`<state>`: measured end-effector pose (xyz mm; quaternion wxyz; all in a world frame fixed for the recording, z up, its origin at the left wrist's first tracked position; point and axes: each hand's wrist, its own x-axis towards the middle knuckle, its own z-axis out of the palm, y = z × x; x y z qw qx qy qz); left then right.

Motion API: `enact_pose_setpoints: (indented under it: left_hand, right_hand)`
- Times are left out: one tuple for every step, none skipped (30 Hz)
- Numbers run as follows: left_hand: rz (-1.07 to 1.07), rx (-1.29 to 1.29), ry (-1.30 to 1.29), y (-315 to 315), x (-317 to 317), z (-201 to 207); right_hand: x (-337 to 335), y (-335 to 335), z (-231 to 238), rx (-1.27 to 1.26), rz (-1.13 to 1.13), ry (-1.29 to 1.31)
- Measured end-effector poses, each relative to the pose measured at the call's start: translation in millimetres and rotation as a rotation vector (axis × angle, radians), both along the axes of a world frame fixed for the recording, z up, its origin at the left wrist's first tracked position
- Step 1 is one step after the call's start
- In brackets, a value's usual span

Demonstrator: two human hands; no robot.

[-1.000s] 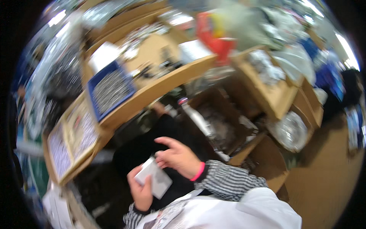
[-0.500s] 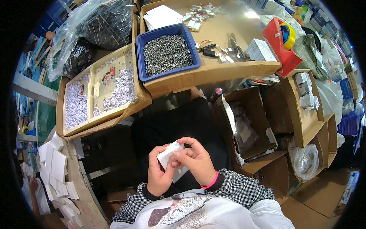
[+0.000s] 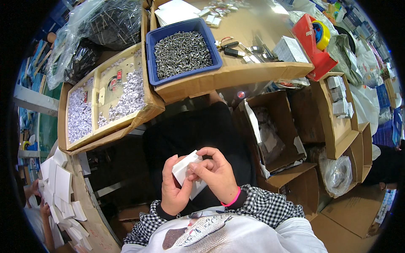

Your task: The person assembles small electronic components into white rectangular boxes. They pick components from trays, place them into the boxes, and seal the boxes with tape. The process is repeated multiple times.

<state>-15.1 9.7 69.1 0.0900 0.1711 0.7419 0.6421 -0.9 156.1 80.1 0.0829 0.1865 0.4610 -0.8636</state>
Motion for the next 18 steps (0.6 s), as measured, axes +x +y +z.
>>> enact_pose_setpoints:
  left_hand:
    - [-0.004,-0.03,0.048,0,-1,0]
    - [-0.008,-0.06,0.096,0,-2,0]
    - [-0.012,-0.09,0.144,0,-4,0]
    - [-0.016,-0.086,0.144,1,-5,0]
    - [-0.02,-0.083,0.144,1,-6,0]
    - [-0.023,-0.082,0.132,1,-6,1]
    - [-0.025,-0.078,0.118,1,-5,1]
    - [-0.026,-0.075,0.092,1,-4,1]
    - [-0.023,-0.073,0.048,0,-3,1]
    - [-0.025,-0.066,0.034,0,-2,1]
    - [-0.024,-0.058,0.003,-1,0,1]
    - [-0.023,-0.038,-0.039,-1,1,0]
    - [-0.023,-0.042,-0.004,-2,1,-1]
    - [-0.023,-0.033,0.019,-3,1,-3]
    - [-0.027,-0.017,0.042,-4,0,-4]
    - [-0.006,0.034,-0.002,-6,1,-4]
    - [-0.015,0.065,-0.006,-8,0,-4]
    - [-0.018,0.111,0.004,-10,0,-5]
  right_hand:
    - [0,0,0,0.005,0.001,-0.003]
    - [0,0,0,0.011,0.0,-0.004]
    - [-1,-1,0,0.007,0.004,-0.004]
    - [-1,-1,0,0.006,0.007,-0.004]
    - [-2,-1,1,0.019,0.005,-0.028]
    - [-2,0,2,0.013,0.016,-0.025]
    - [-3,0,3,0.022,0.022,-0.049]
    - [-4,2,5,0.04,0.028,-0.088]
    - [-4,4,6,0.054,0.066,-0.092]
    - [-5,8,8,0.076,0.105,-0.111]
    - [-6,12,9,0.094,0.148,-0.121]
    - [-7,17,9,0.191,0.222,-0.144]
    - [-7,21,9,0.284,0.301,-0.159]
    - [-7,24,8,0.378,0.381,-0.173]
    - [-6,21,7,0.464,0.425,-0.179]
    - [-5,22,5,0.463,0.543,-0.159]
    - [-1,20,3,0.585,0.548,-0.102]
    - [2,19,2,0.743,0.589,-0.091]
